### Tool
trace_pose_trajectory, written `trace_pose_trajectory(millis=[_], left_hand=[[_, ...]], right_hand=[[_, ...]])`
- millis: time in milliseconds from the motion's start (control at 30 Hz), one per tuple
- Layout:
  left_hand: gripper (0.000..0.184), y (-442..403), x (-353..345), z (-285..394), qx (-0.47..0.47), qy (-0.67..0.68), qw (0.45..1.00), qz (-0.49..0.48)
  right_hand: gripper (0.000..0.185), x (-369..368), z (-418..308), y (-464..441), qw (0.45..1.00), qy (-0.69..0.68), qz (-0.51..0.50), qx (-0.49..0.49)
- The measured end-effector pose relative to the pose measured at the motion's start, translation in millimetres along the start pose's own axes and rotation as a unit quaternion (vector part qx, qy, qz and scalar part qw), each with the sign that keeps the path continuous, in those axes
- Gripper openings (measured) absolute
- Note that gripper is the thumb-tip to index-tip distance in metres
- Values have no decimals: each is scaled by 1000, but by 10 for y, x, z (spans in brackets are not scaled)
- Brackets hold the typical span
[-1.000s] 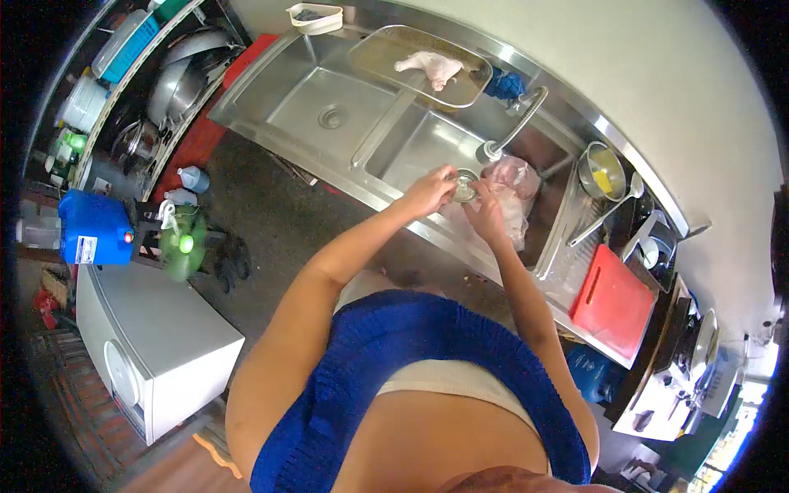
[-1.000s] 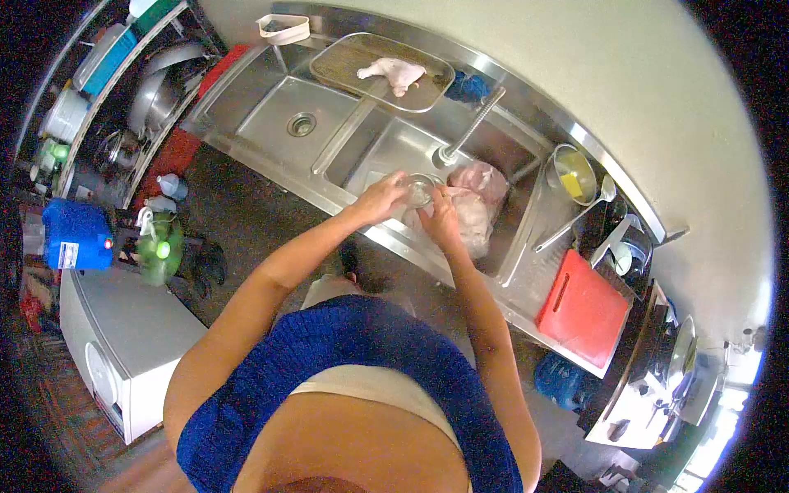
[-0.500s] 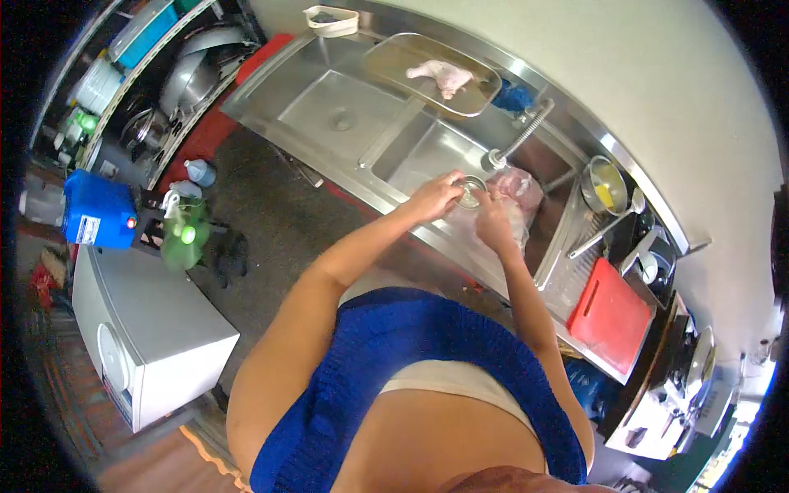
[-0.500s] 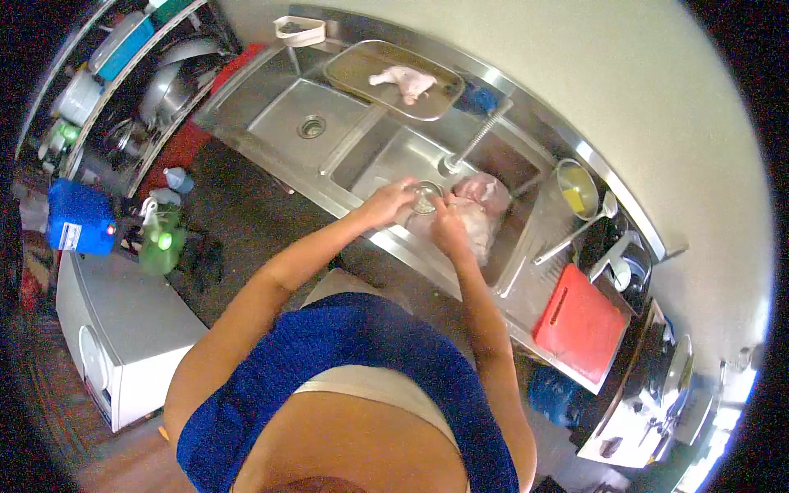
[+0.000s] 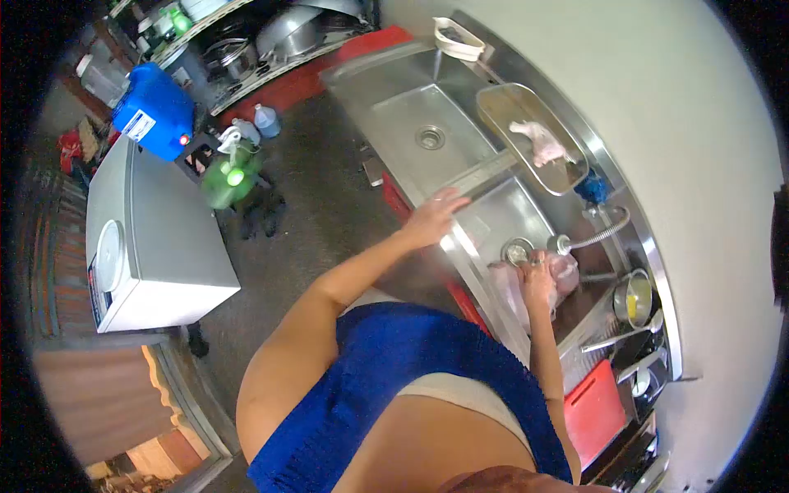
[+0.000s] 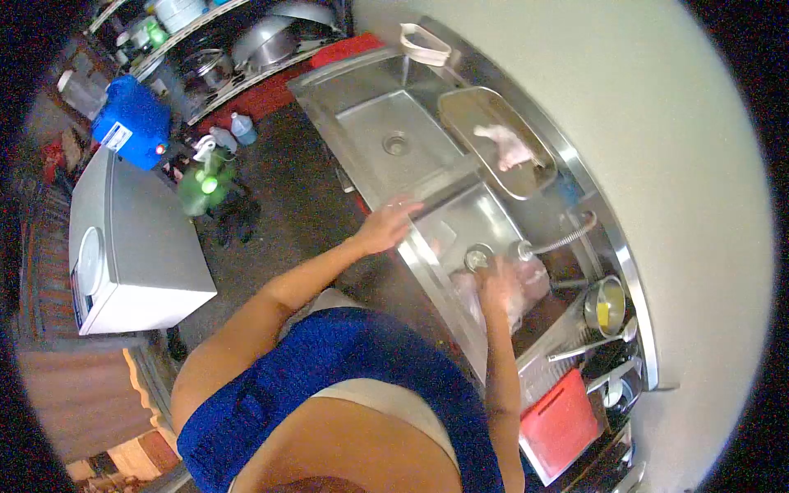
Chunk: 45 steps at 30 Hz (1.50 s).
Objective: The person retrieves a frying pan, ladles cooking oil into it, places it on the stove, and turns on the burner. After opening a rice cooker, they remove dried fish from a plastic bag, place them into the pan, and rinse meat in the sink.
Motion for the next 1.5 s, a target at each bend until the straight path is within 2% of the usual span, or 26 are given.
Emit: trace_pose_trajectory(millis=[100, 167, 233, 267, 367, 400, 467, 500, 533, 567, 600, 667, 767, 833, 867, 967, 1033, 1067, 1100, 1167, 1233, 1267, 1300, 1367, 1400, 1500], left_hand=[[64, 452, 718, -713, 80, -88, 991, 67], [66, 1010, 1070, -1323, 151, -194, 968, 45], [65, 1841, 1324, -2061, 279, -258, 925, -22], [63, 2238, 1466, -2344, 404, -268, 867, -111], [68, 2973, 1912, -2871, 553, -254, 767, -205], [68, 2975, 2062, -3056, 549, -259, 768, -206], [58, 3109, 2067, -3450, 434, -301, 748, -401], [58, 3287, 2017, -3744, 433, -301, 747, -405], [55, 3393, 2001, -4122, 495, -273, 773, -288], [53, 3350, 2134, -4423, 545, -242, 786, -163], [53, 3115, 2283, -4541, 543, -245, 787, -161], [49, 2470, 2402, -4557, 621, -36, 777, -98], [47, 1858, 2439, -5096, 557, -144, 815, -60], [46, 1442, 2433, -5379, 529, -148, 836, -20], [44, 1174, 2485, -5517, 500, -150, 853, 22], [44, 565, 2495, -5986, 521, -103, 846, 49], [43, 343, 2324, -6583, 471, -89, 878, -13], [43, 63, 2365, -6646, 472, -84, 877, -9], [41, -194, 2498, -6617, 523, -39, 851, 23], [39, -365, 2496, -6894, 575, 4, 817, 50], [37, -519, 2426, -7431, 561, -41, 818, 120], [38, -743, 2470, -7458, 555, -58, 825, 93], [38, -957, 2505, -7479, 558, -56, 823, 92], [39, -1408, 2469, -7595, 448, -75, 889, 54], [36, -1434, 2377, -7855, 593, -14, 802, 73], [36, -1919, 2105, -8191, 628, 74, 770, 87]], right_hand=[[15, -250, -99, -94, 999, 34, -6, -7], [16, -322, -228, -267, 999, 3, -36, -18], [16, -438, -349, -445, 995, -19, -71, -75], [15, -413, -494, -592, 995, -51, -49, -76], [14, -683, -719, -926, 996, -41, 2, -78], [16, -712, -871, -1110, 996, -47, -8, -79], [16, -967, -1073, -1396, 995, -48, 17, -86], [17, -1048, -1177, -1527, 994, -45, 40, -86], [18, -1103, -1321, -1685, 991, -64, 45, -112], [18, -1169, -1454, -1862, 990, -65, 49, -112], [20, -1288, -1564, -2021, 988, -82, 17, -128], [23, -1540, -1723, -2269, 984, -101, -14, -146], [26, -1827, -1949, -2621, 983, -102, -15, -153], [27, -1851, -2144, -2915, 964, -155, -59, -206], [28, -1970, -2162, -3017, 980, -123, -15, -158], [27, -2316, -2131, -3247, 982, -123, -17, -144], [23, -2490, -2091, -3381, 979, -133, 7, -155], [22, -2637, -2053, -3492, 976, -125, -33, -174], [22, -2790, -2025, -3578, 971, -118, -74, -194], [22, -2999, -2033, -3774, 979, -119, -28, -163], [24, -3288, -1962, -3925, 968, -134, -61, -205], [14, -3258, -2048, -4093, 981, -110, 4, -157], [14, -3293, -2070, -4232, 982, -108, 1, -157], [16, -3361, -2110, -4479, 974, -139, -22, -180], [16, -3377, -2142, -4584, 973, -138, -27, -182], [16, -3526, -2179, -4805, 969, -126, -50, -207]])
Point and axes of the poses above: each hand's wrist, its own y-axis away from the middle knuckle, its own x-axis out of the back of the hand, z = x × y, the point moved 6 cm from there along -y, towards the middle knuckle, and after that the axes turned 10 degrees about z, right-handed, at the moved point
